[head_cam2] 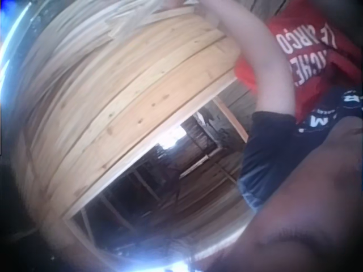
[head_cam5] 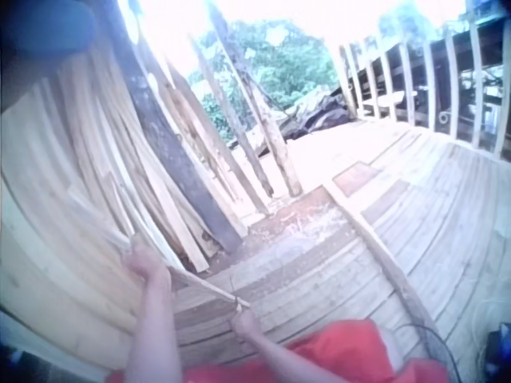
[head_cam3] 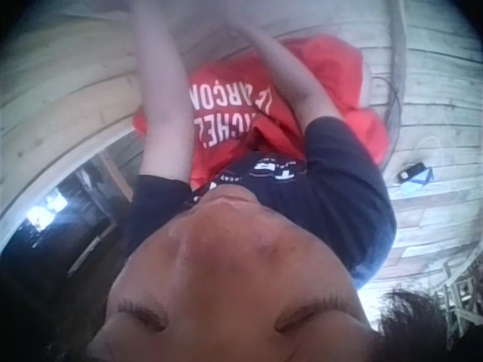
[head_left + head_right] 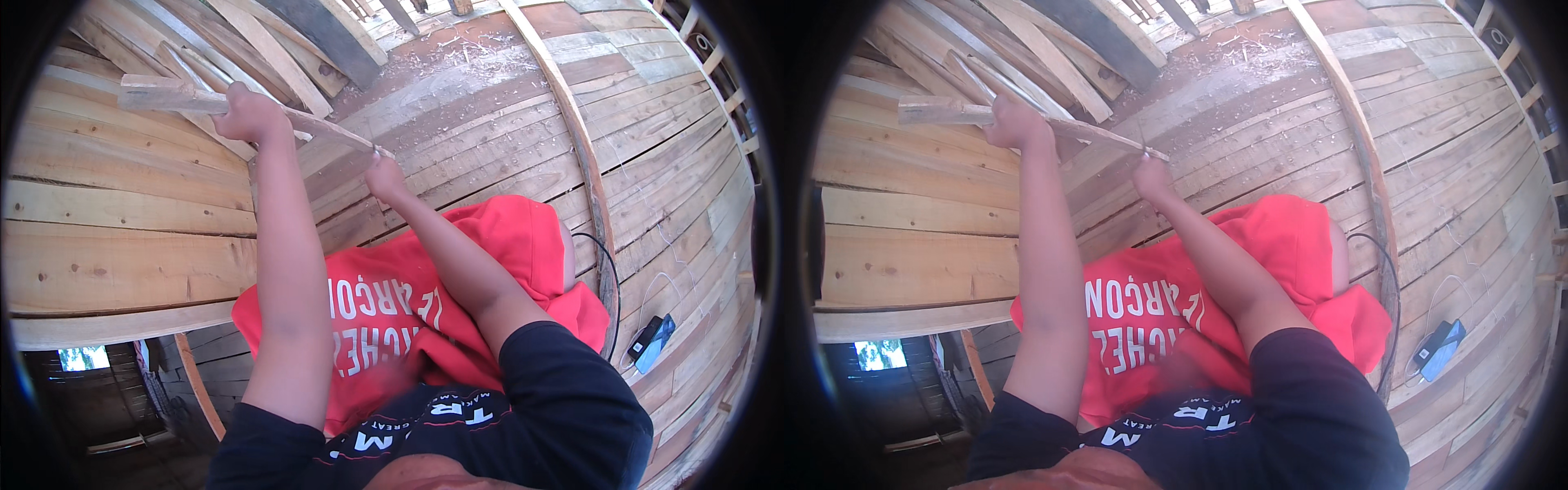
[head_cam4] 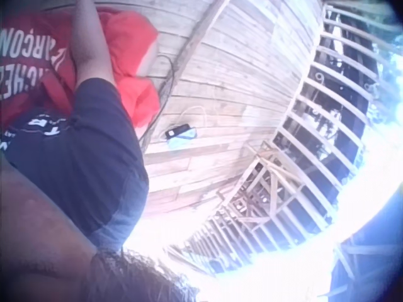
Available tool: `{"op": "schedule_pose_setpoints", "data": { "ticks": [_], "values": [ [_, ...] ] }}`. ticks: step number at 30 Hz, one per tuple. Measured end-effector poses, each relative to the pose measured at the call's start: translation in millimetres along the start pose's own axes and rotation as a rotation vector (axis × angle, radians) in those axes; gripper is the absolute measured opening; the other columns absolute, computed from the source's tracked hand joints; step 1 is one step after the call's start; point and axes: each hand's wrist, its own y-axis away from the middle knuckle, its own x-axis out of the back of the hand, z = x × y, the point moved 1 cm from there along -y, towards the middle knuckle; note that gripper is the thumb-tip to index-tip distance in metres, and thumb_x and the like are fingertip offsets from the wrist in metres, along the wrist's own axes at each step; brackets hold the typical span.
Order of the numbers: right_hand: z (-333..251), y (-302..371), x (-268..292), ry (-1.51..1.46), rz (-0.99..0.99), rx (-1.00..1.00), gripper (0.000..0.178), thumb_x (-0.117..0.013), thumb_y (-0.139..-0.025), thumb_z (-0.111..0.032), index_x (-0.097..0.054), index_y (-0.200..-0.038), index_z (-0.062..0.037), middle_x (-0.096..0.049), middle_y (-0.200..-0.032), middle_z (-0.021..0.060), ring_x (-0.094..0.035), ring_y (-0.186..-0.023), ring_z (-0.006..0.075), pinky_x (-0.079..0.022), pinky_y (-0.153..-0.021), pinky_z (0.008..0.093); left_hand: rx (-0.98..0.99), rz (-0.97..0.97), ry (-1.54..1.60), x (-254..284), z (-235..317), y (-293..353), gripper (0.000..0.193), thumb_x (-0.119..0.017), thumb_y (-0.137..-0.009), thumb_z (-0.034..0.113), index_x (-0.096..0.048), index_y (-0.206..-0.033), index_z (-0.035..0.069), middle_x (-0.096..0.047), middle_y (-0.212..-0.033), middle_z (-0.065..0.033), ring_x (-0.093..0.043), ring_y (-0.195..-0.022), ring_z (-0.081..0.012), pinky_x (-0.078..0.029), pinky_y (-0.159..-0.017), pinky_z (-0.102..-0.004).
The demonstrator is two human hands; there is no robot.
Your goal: The person carves a long, thin piece of wood using a knife. They hold the wood in their left hand and use the knife in their right hand to shave off thin strips of wood, refining the shape of the piece. The person works steadily, rotating the wood to access different sides.
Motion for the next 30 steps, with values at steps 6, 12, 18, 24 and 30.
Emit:
{"op": "schedule_pose_setpoints", "data": {
  "ticks": [6,12,18,24,30],
  "values": [
    [-19,-10,9,0.036,-0.165,0.050,0.050,-0.039,-0.102,-0.033,-0.065,-0.093,0.0079,-0.067,-0.086,0.0295,-0.065,-0.085,0.0465,-0.050,-0.079,0.0537,0.009,-0.015,0.093,18,-15,-27,0.024,-0.055,-0.081,0.003,-0.052,-0.100,-0.012,-0.057,-0.088,-0.0119,-0.051,-0.074,-0.0207,-0.043,-0.066,-0.0325],
    [21,-22,-3,0.142,-0.137,-0.001,0.047,-0.037,-0.102,-0.032,-0.063,-0.102,0.0081,-0.067,-0.083,0.0278,-0.066,-0.079,0.0441,-0.052,-0.071,0.0505,0.037,0.043,0.080,20,-12,-27,0.016,-0.053,-0.080,0.002,-0.053,-0.090,-0.010,-0.054,-0.085,-0.0098,-0.048,-0.071,-0.0195,-0.041,-0.063,-0.0317],
    [23,-16,-10,0.071,-0.083,-0.066,0.047,-0.036,-0.102,-0.031,-0.062,-0.103,0.0087,-0.066,-0.090,0.0307,-0.065,-0.081,0.0465,-0.052,-0.073,0.0516,0.037,0.055,0.114,31,-7,-18,0.020,-0.052,-0.080,0.002,-0.053,-0.094,-0.012,-0.054,-0.087,-0.0096,-0.048,-0.074,-0.0195,-0.042,-0.067,-0.0302],
    [-23,1,17,0.179,-0.232,-0.020,0.045,-0.040,-0.100,-0.031,-0.064,-0.104,0.0071,-0.066,-0.101,0.0279,-0.065,-0.094,0.0416,-0.052,-0.081,0.0489,0.018,-0.006,0.103,40,-21,-31,0.025,-0.052,-0.081,0.003,-0.053,-0.101,-0.014,-0.056,-0.093,-0.0117,-0.050,-0.076,-0.0200,-0.043,-0.069,-0.0300],
    [2,-8,10,0.130,-0.187,-0.032,0.048,-0.039,-0.101,-0.034,-0.061,-0.106,0.0080,-0.067,-0.085,0.0259,-0.067,-0.071,0.0388,-0.052,-0.059,0.0481,-0.033,-0.017,0.110,35,-10,-23,0.030,-0.052,-0.083,0.003,-0.053,-0.108,-0.013,-0.059,-0.096,-0.0124,-0.052,-0.079,-0.0194,-0.044,-0.072,-0.0289]
  ]
}}
